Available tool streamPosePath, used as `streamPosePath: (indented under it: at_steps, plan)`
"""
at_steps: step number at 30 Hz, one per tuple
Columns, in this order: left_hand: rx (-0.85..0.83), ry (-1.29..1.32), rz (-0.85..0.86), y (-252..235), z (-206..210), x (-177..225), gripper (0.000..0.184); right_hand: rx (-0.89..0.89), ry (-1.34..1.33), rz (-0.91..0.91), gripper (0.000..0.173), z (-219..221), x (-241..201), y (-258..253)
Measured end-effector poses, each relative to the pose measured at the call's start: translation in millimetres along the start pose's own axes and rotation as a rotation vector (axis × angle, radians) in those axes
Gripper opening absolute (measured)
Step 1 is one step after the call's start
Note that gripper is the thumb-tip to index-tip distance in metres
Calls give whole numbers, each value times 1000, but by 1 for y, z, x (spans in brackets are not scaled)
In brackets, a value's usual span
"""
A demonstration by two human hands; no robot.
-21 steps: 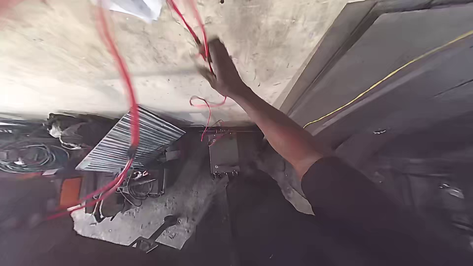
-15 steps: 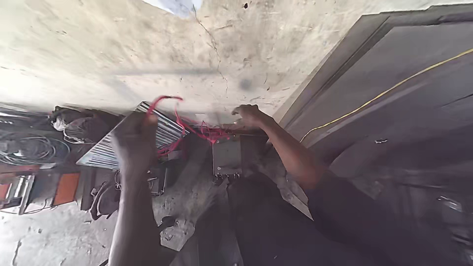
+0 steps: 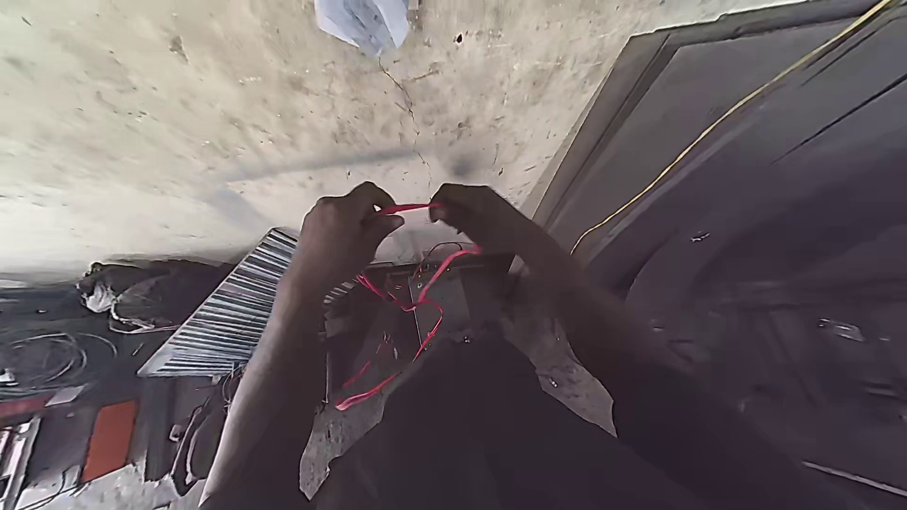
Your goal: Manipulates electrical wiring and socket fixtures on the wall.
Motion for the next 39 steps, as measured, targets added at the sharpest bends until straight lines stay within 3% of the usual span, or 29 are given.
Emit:
streamPosePath:
  at_steps: [4, 6, 9, 11, 16, 19, 24, 26, 28, 29, 30, 32, 35, 36, 37, 39]
  plan:
    - [-180, 477, -47, 30, -1, -54, 14, 176, 154, -109, 25, -13, -11, 5]
    - [-289, 628, -67, 50, 21, -65, 19, 213, 216, -133, 23, -5, -21, 2]
    - [-496, 1152, -106, 80, 69, -85, 21, 330, 307, -118, 24, -8, -24, -3]
    - [-428, 1263, -204, 94, 81, -102, 13, 407, 363, -84, 24, -21, -19, -2]
    - [-162, 719, -318, 122, 56, -154, 19, 540, 395, 118, 28, -56, 0, 19]
    - [-113, 372, -410, 136, 40, -185, 21, 590, 410, 222, 31, -68, 20, 42]
    - [2, 59, -538, 131, 4, -200, 26, 462, 505, 414, 37, -61, 52, 60]
    - [83, -29, -529, 123, -12, -186, 26, 248, 612, 541, 35, -55, 63, 64]
    - [185, -80, -333, 117, -25, -155, 33, 76, 624, 636, 34, -43, 55, 60]
    - [256, -110, -170, 103, -31, -132, 41, 87, 594, 624, 37, -45, 39, 48]
    - [328, -129, 4, 86, -33, -103, 47, 118, 552, 550, 40, -48, 19, 33]
    - [383, -119, 353, 65, -27, -40, 53, 123, 422, 233, 47, -36, -23, 2]
    - [162, -5, 670, 63, -13, 60, 48, -67, 179, -122, 84, 6, -64, -33]
    - [57, 22, 698, 64, -15, 93, 45, -107, 145, -171, 84, 13, -74, -37]
    - [-21, 36, 709, 66, -22, 126, 44, -122, 140, -214, 71, 16, -79, -37]
    - [-16, 158, 780, 69, -33, 158, 47, -98, 154, -241, 28, 12, -75, -29]
Point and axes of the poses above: each hand's wrist, its own y-axis away from the middle knuckle, its own z-axis out of the palm, x = y × z, the point moved 5 cm from there along -y, towards the middle knuckle, and after that the axes turned 14 degrees about -z, right-handed, at the moved point
